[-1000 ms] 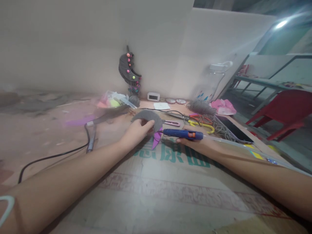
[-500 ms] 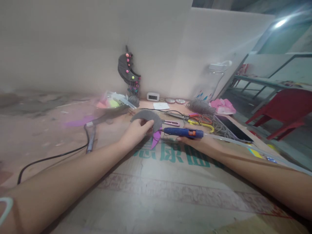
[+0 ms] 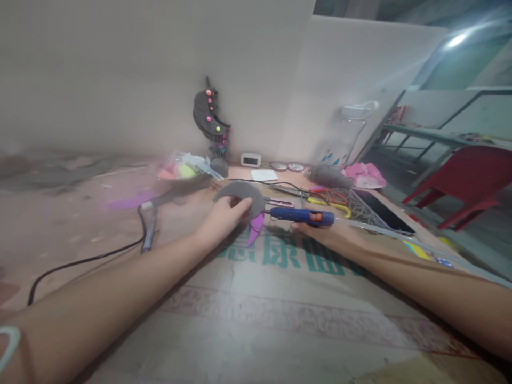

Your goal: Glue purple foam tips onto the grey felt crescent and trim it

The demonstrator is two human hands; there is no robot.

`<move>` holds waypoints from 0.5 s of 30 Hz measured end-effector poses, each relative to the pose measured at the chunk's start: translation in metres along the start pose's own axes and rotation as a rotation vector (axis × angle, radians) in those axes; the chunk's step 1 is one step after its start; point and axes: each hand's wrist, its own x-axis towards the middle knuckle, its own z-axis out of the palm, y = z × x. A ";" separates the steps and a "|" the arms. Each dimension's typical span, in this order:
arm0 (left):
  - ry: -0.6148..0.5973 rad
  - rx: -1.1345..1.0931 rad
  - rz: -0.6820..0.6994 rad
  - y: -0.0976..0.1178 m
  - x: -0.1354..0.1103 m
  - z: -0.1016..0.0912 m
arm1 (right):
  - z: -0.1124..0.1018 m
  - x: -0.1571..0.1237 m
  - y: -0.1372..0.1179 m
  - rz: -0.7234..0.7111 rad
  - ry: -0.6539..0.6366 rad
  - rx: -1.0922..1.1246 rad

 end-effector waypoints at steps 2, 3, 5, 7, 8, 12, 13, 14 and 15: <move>0.002 0.002 -0.011 0.000 0.000 0.000 | 0.000 0.000 0.000 0.007 0.009 -0.013; 0.002 0.003 -0.015 0.000 0.000 -0.001 | 0.000 0.000 0.001 0.012 0.013 -0.022; -0.001 -0.002 -0.018 -0.001 0.000 -0.001 | 0.000 0.000 0.002 0.018 0.024 -0.030; -0.006 -0.013 -0.010 -0.001 0.000 0.000 | 0.001 0.001 0.003 0.019 0.031 -0.024; -0.005 -0.019 -0.005 -0.001 0.000 0.000 | 0.001 0.002 0.004 0.018 0.034 -0.021; -0.002 -0.038 -0.001 0.000 0.000 0.000 | 0.002 0.005 0.007 0.017 0.042 -0.058; -0.003 -0.041 -0.003 0.000 0.000 0.000 | 0.002 0.005 0.008 0.024 0.047 -0.076; -0.005 -0.044 -0.005 0.001 0.000 0.000 | 0.003 0.006 0.008 0.035 0.052 -0.090; -0.004 -0.046 -0.008 0.002 0.000 0.000 | 0.003 0.006 0.010 0.045 0.058 -0.099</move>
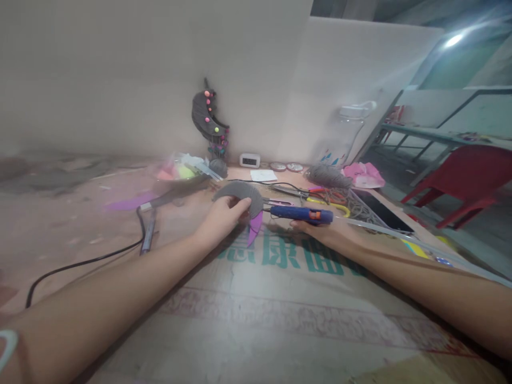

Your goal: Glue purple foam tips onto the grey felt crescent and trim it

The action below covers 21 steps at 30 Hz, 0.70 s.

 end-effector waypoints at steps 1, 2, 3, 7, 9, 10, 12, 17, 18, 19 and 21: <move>0.001 -0.002 -0.003 0.000 0.000 0.000 | 0.000 0.000 0.001 0.009 0.001 0.000; 0.003 -0.004 -0.006 0.001 -0.001 0.000 | 0.000 0.000 0.003 0.016 0.001 0.006; 0.008 -0.005 -0.010 0.001 -0.001 0.000 | 0.001 0.000 0.005 0.022 -0.006 0.014; 0.024 -0.007 -0.001 -0.002 0.000 0.000 | 0.003 -0.001 0.013 0.040 -0.012 0.024; 0.026 -0.011 0.012 -0.004 0.001 0.000 | 0.004 0.000 0.018 0.043 0.012 0.006; 0.027 -0.012 0.017 -0.005 0.001 0.000 | 0.005 0.001 0.020 0.038 0.023 0.002; 0.028 -0.010 0.023 -0.006 0.002 0.000 | 0.006 0.003 0.022 0.016 0.021 0.010; 0.032 -0.012 0.012 -0.006 0.002 0.000 | 0.003 0.003 0.014 -0.024 -0.008 0.056; 0.029 -0.009 0.009 -0.006 0.002 0.000 | 0.001 0.003 0.011 -0.026 -0.001 0.067; 0.024 -0.007 0.007 -0.005 0.001 0.000 | 0.000 0.003 0.008 -0.026 0.004 0.079; 0.013 -0.003 0.004 -0.002 0.000 -0.001 | -0.005 0.004 0.004 -0.014 0.025 0.071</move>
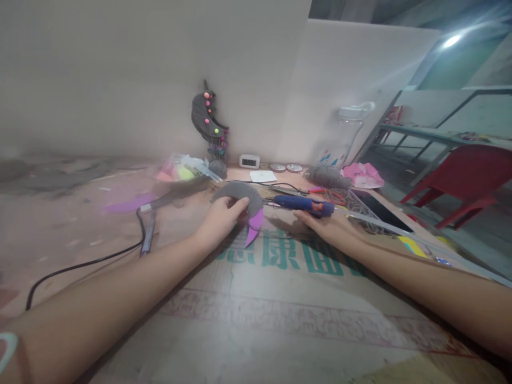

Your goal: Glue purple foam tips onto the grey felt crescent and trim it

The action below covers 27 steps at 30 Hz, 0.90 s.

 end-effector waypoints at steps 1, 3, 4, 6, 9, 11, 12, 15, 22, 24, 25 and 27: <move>-0.006 -0.002 -0.002 0.001 -0.001 0.000 | -0.002 0.001 -0.002 0.005 0.004 -0.015; -0.011 -0.009 -0.010 0.003 -0.001 0.000 | -0.008 0.005 -0.004 0.007 -0.004 -0.036; -0.011 -0.010 -0.016 0.004 -0.001 0.000 | -0.012 0.007 -0.005 0.008 -0.005 -0.032; -0.009 -0.005 -0.022 0.004 -0.001 0.000 | -0.019 0.010 -0.008 0.020 -0.014 -0.006; 0.000 0.003 -0.013 0.003 0.000 0.001 | -0.032 0.014 -0.014 0.066 0.006 0.017; 0.005 -0.014 -0.006 0.002 0.001 0.001 | -0.040 0.019 -0.019 0.075 0.042 0.019; 0.008 -0.025 -0.004 0.001 0.001 0.002 | -0.043 0.023 -0.021 0.081 0.064 0.012; 0.017 -0.045 0.002 0.002 0.000 0.002 | -0.048 0.045 -0.021 0.132 0.101 -0.040; 0.016 0.004 0.007 0.001 0.000 0.001 | -0.022 0.123 0.012 0.125 -0.036 -0.192; 0.014 0.001 0.001 0.001 0.001 0.002 | -0.009 0.141 0.024 0.140 -0.103 -0.211; 0.014 -0.010 -0.005 0.001 0.002 0.002 | -0.003 0.148 0.030 0.150 -0.096 -0.215; 0.014 -0.027 -0.018 0.002 0.002 0.002 | 0.009 0.157 0.041 0.173 -0.073 -0.216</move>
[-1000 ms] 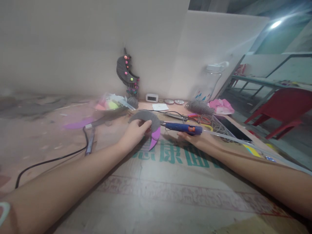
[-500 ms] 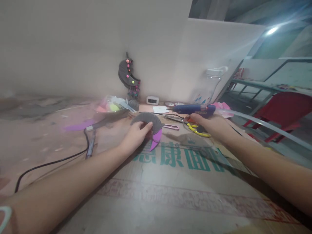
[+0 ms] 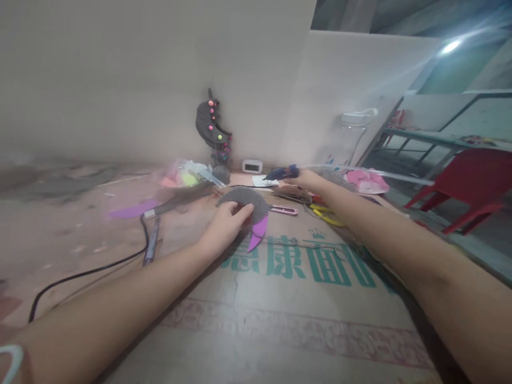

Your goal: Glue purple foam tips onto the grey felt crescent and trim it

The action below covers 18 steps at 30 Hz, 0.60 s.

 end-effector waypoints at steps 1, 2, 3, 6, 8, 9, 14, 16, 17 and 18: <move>0.002 -0.002 -0.003 0.000 0.000 0.000 | 0.005 0.004 0.003 0.007 0.012 0.004; -0.001 -0.002 -0.004 0.000 0.000 0.000 | 0.010 0.008 0.005 0.009 0.022 0.007; -0.006 -0.001 -0.003 0.000 0.000 0.000 | 0.013 0.010 0.008 0.007 0.031 0.010; -0.014 -0.008 -0.008 0.000 -0.001 0.000 | 0.019 0.017 0.014 -0.004 0.058 0.001; -0.006 -0.013 -0.011 -0.001 -0.001 0.001 | 0.019 0.019 0.019 -0.007 0.069 -0.021; 0.000 -0.014 -0.010 -0.001 -0.001 0.001 | 0.019 0.020 0.021 -0.009 0.071 -0.036; -0.004 -0.009 -0.003 -0.002 0.001 0.001 | 0.017 0.021 0.028 -0.030 0.085 -0.122; 0.002 0.005 -0.002 -0.002 0.001 0.001 | 0.017 0.020 0.028 -0.035 0.086 -0.148; 0.002 0.005 -0.002 -0.002 0.000 0.001 | 0.017 0.019 0.027 -0.035 0.083 -0.157; -0.005 -0.003 -0.001 -0.002 0.000 0.001 | 0.017 0.018 0.026 -0.033 0.080 -0.164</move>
